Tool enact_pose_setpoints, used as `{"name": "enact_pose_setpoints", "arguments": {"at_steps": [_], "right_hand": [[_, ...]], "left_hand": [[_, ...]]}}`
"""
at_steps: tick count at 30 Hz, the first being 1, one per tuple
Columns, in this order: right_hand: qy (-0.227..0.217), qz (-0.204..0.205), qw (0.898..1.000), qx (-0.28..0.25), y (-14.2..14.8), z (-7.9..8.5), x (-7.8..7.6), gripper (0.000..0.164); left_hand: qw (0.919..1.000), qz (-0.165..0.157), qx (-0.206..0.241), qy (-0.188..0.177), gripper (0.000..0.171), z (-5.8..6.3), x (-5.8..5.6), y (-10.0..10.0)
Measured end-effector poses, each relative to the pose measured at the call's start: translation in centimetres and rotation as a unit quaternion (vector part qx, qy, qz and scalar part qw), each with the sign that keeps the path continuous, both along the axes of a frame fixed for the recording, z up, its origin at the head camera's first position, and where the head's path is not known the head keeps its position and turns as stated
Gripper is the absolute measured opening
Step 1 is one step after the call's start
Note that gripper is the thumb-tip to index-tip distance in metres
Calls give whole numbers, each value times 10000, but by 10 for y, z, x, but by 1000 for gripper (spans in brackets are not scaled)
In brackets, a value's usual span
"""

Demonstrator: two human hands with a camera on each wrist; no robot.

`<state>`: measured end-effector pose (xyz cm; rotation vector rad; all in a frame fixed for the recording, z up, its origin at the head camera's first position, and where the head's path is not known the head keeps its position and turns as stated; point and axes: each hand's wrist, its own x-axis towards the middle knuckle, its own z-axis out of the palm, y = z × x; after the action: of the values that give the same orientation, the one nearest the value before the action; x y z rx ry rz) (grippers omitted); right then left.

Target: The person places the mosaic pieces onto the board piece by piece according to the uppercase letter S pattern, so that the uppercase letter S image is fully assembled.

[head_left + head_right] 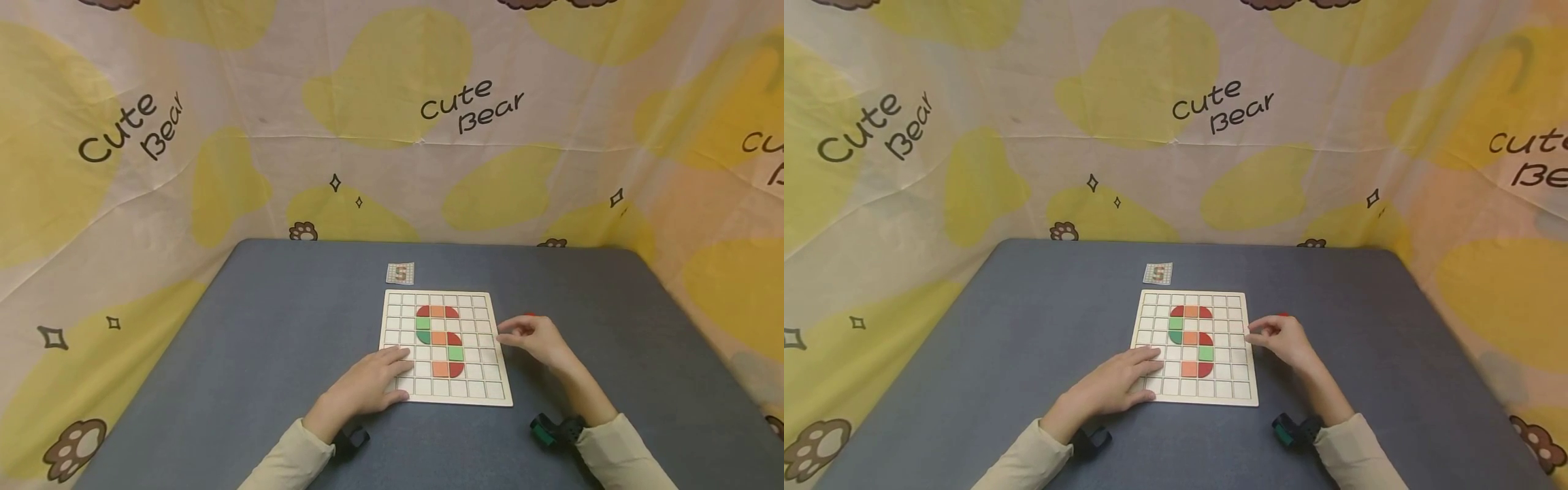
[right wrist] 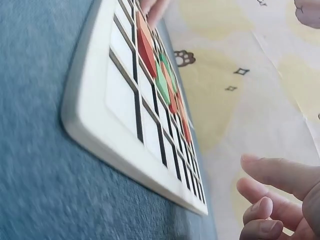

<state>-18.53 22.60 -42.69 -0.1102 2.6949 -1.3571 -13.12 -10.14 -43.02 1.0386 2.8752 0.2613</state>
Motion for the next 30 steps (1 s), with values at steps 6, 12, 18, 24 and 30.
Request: {"name": "enact_pose_setpoints", "arguments": {"at_steps": [6,12,18,24,30], "right_hand": [[62,-99,9999,-17,10,0,-3,32],[121,-211,9997,21,16,0,-5,34],[120,-423,9990,-29,25,-1,-9,37],[48,-596,9982,22,35,-4,-15,38],[-73,-783,9969,61,44,-9,-21,40]], "left_hand": [[10000,17,15,2,48,-1,0,0],[10000,5,54,11,47,-2,0,-1],[9999,-24,98,40,47,-3,0,-1],[9999,-5,129,32,47,-2,0,0],[9999,23,102,11,48,-1,1,0]]}}
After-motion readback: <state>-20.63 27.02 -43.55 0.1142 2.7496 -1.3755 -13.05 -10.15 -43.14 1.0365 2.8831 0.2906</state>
